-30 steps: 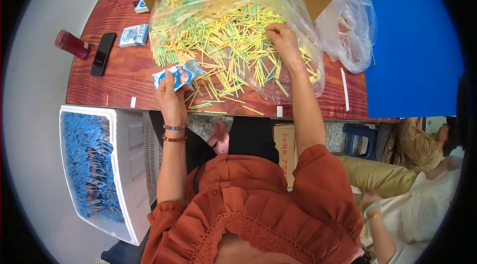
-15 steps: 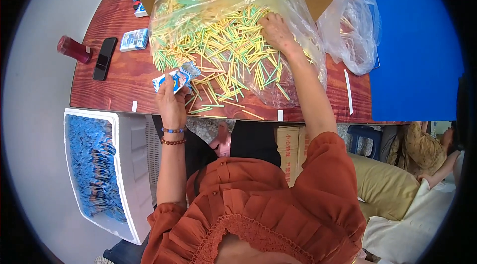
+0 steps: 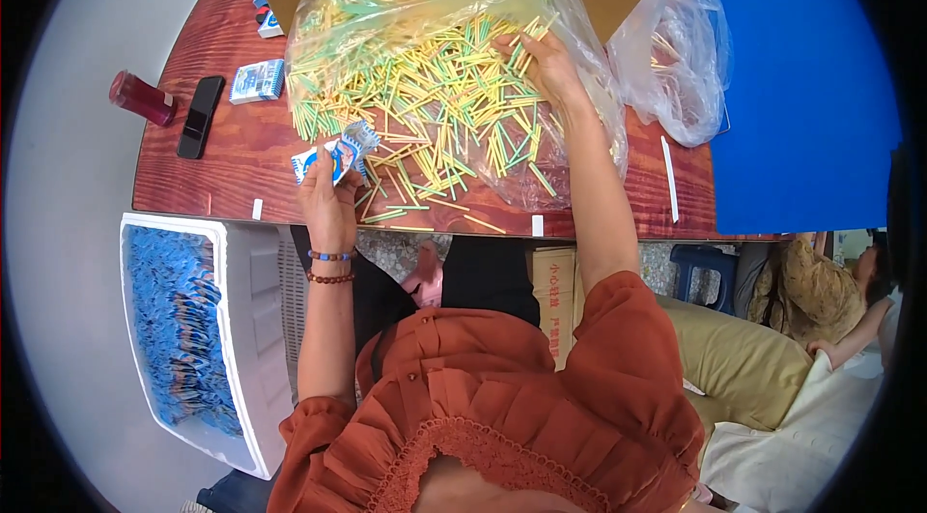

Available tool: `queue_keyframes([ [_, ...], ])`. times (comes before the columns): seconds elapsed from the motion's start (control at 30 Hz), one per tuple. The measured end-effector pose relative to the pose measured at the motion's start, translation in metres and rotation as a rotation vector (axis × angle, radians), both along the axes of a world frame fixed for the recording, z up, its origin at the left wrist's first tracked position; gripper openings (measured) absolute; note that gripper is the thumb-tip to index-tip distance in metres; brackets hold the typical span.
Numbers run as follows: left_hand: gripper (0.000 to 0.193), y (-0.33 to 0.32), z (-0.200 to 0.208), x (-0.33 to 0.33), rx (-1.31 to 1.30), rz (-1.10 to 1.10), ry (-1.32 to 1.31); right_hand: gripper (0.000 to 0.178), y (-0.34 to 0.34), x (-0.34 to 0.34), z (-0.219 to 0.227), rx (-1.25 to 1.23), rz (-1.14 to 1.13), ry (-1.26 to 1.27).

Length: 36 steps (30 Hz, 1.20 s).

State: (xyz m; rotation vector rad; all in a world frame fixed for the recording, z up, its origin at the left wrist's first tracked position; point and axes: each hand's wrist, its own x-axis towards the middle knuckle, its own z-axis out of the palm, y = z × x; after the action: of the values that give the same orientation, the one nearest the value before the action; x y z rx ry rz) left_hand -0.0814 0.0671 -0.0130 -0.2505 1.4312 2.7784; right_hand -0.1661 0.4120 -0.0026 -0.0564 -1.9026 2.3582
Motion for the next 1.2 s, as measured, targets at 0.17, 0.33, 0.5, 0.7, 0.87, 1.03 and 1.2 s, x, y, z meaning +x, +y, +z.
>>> queue_keyframes([
  [0.17,0.022,0.000,-0.002,0.000,0.002,-0.038,-0.021,0.024,-0.007,-0.001,-0.014,-0.404,0.010,0.050],
  [0.33,0.021,-0.001,-0.002,0.002,-0.005,-0.048,-0.006,0.017,-0.048,0.013,-0.013,-0.002,-0.186,0.107],
  [0.5,0.021,0.006,-0.001,0.000,0.061,-0.046,-0.032,0.020,-0.049,0.025,-0.039,0.848,-0.132,0.143],
  [0.7,0.021,0.025,0.006,0.003,0.025,-0.048,-0.041,0.020,-0.080,0.039,0.015,-0.376,-0.094,0.246],
  [0.87,0.023,0.035,0.004,0.001,0.055,-0.015,0.028,0.023,-0.158,0.076,0.069,-0.547,-0.002,0.412],
  [1.03,0.025,0.042,0.010,0.004,0.067,0.038,0.021,0.027,-0.202,0.081,0.068,-0.496,-0.167,0.504],
  [1.2,0.026,0.044,0.010,0.005,0.098,0.064,0.012,0.029,-0.217,0.084,0.055,-0.278,-0.213,0.528],
])
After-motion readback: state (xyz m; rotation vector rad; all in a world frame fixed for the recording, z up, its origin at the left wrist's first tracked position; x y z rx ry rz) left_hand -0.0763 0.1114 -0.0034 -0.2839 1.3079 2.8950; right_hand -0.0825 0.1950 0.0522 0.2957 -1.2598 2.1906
